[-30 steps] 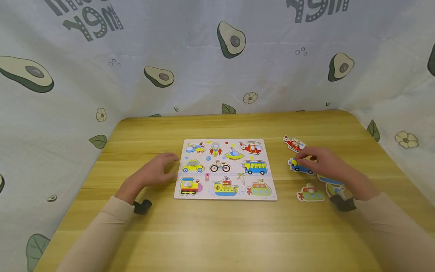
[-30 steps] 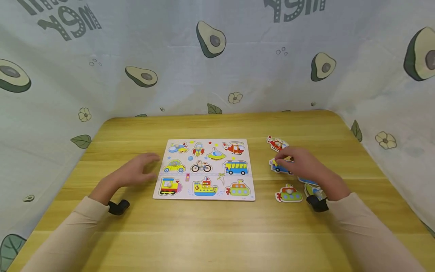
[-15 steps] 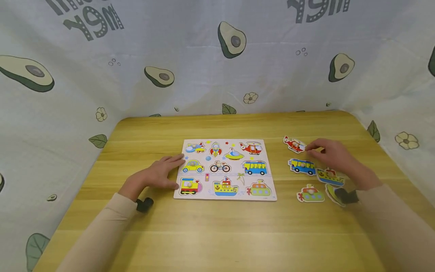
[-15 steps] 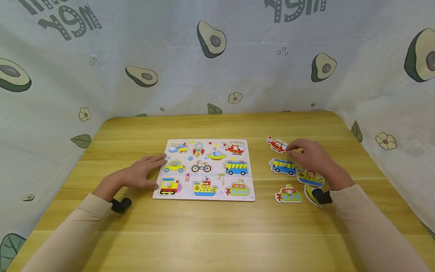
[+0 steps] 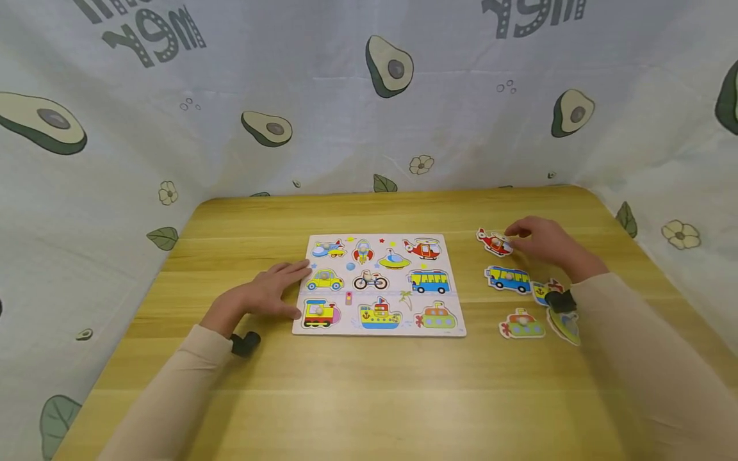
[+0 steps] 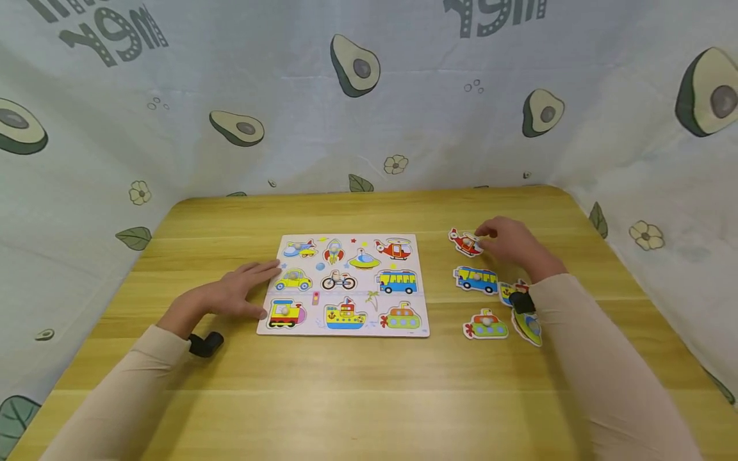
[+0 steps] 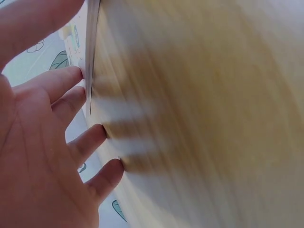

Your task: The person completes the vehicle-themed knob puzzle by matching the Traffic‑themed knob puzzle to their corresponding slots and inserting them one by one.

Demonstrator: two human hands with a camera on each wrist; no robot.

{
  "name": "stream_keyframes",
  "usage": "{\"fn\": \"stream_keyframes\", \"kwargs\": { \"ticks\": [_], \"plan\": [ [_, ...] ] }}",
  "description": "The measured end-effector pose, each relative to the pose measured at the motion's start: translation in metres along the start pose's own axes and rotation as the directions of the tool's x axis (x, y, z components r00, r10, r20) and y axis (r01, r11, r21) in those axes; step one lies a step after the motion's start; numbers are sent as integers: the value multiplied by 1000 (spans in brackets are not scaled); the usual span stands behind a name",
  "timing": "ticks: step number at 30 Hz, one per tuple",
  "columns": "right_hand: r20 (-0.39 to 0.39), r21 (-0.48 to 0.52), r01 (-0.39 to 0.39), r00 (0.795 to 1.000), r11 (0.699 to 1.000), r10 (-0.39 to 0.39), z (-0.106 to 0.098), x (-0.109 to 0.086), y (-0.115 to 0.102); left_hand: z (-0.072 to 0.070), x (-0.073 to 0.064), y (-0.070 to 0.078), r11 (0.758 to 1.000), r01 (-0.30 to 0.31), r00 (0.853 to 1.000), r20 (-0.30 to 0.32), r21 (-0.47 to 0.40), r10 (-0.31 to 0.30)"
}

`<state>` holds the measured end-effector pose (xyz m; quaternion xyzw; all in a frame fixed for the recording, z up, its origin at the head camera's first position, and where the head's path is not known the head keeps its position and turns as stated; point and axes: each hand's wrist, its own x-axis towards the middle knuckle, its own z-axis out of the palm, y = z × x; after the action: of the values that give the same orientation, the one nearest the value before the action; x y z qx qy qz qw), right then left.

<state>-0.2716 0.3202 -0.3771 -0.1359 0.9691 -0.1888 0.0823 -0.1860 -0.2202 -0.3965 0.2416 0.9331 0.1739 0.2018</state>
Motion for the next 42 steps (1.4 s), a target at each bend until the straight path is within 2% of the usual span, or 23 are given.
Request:
{"fn": "stream_keyframes", "kwargs": {
  "ticks": [5, 10, 17, 22, 32, 42],
  "plan": [
    [4, 52, -17, 1000, 999, 17, 7, 8, 8, 1, 2, 2, 1000, -2, 1000, 6, 0, 2],
    [29, 81, -40, 999, 996, 38, 13, 13, 4, -1, 2, 5, 1000, 8, 1000, 14, 0, -8],
    [23, 63, -37, 999, 997, 35, 16, 19, -7, -3, -1, 6, 1000, 22, 1000, 15, -10, -22],
    [10, 69, -61, 998, 996, 61, 17, 22, -10, -4, -2, 6, 999, 36, 999, 21, -23, -35],
    [5, 53, -54, 999, 997, 54, 19, 23, -14, -3, -3, 5, 999, 32, 999, 18, -31, -32],
    [-5, 27, -65, 998, 997, 66, 20, 33, -20, -3, -1, 5, 999, 23, 1000, 17, -35, -23]
  ]
}}
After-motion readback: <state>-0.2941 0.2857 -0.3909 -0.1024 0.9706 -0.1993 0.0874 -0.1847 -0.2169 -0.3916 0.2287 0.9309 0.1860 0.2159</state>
